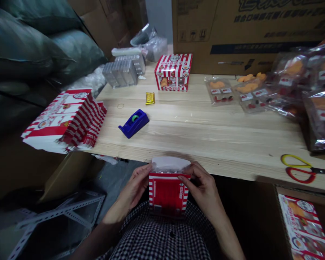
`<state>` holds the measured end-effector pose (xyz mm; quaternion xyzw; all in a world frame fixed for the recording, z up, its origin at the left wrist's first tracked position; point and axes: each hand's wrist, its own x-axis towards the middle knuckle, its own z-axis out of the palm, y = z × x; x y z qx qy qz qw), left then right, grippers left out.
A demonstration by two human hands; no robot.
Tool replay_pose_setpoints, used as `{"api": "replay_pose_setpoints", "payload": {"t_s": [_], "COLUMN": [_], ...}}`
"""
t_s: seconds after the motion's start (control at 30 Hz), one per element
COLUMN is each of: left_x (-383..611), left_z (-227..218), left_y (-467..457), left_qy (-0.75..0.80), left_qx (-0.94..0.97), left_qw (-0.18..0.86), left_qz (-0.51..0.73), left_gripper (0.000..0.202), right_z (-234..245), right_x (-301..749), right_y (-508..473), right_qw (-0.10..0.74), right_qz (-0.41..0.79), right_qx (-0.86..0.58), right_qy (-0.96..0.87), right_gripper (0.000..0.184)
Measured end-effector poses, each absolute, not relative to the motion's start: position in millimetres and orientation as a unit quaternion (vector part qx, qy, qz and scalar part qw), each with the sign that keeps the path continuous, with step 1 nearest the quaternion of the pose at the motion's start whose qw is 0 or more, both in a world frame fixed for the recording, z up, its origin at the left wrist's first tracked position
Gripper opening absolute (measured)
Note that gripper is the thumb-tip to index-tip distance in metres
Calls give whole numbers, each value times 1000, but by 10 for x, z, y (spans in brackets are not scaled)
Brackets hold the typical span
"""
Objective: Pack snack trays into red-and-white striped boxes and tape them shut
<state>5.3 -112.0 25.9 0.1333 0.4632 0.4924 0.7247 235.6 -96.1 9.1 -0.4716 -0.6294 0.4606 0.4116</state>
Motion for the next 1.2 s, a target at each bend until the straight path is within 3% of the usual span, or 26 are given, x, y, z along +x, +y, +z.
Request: {"api": "replay_pose_setpoints", "payload": {"t_s": [0.23, 0.4, 0.57, 0.63, 0.83, 1.2], "left_x": [-13, -5, 68, 115, 221, 267], "left_z": [217, -56, -269, -259, -62, 209], "left_y": [-782, -808, -916, -907, -908, -964], "left_qy": [400, 458, 459, 450, 449, 451], "left_qx": [101, 83, 114, 152, 190, 211], "left_qw": [785, 765, 722, 721, 723, 734], "left_qz": [461, 445, 504, 505, 489, 462], "left_gripper": [27, 29, 27, 29, 34, 29], "right_z": [177, -74, -182, -115, 10, 158], "right_x": [2311, 2237, 2142, 2123, 2125, 2215], "right_y": [-732, -797, -899, -874, -814, -896], "right_qw": [412, 412, 506, 538, 468, 459], "right_qz": [413, 452, 609, 630, 695, 729], "right_qx": [-449, -439, -420, -428, -448, -444], "right_qy": [-677, -659, -444, -362, -311, -246], "right_gripper": [6, 1, 32, 35, 34, 34]}}
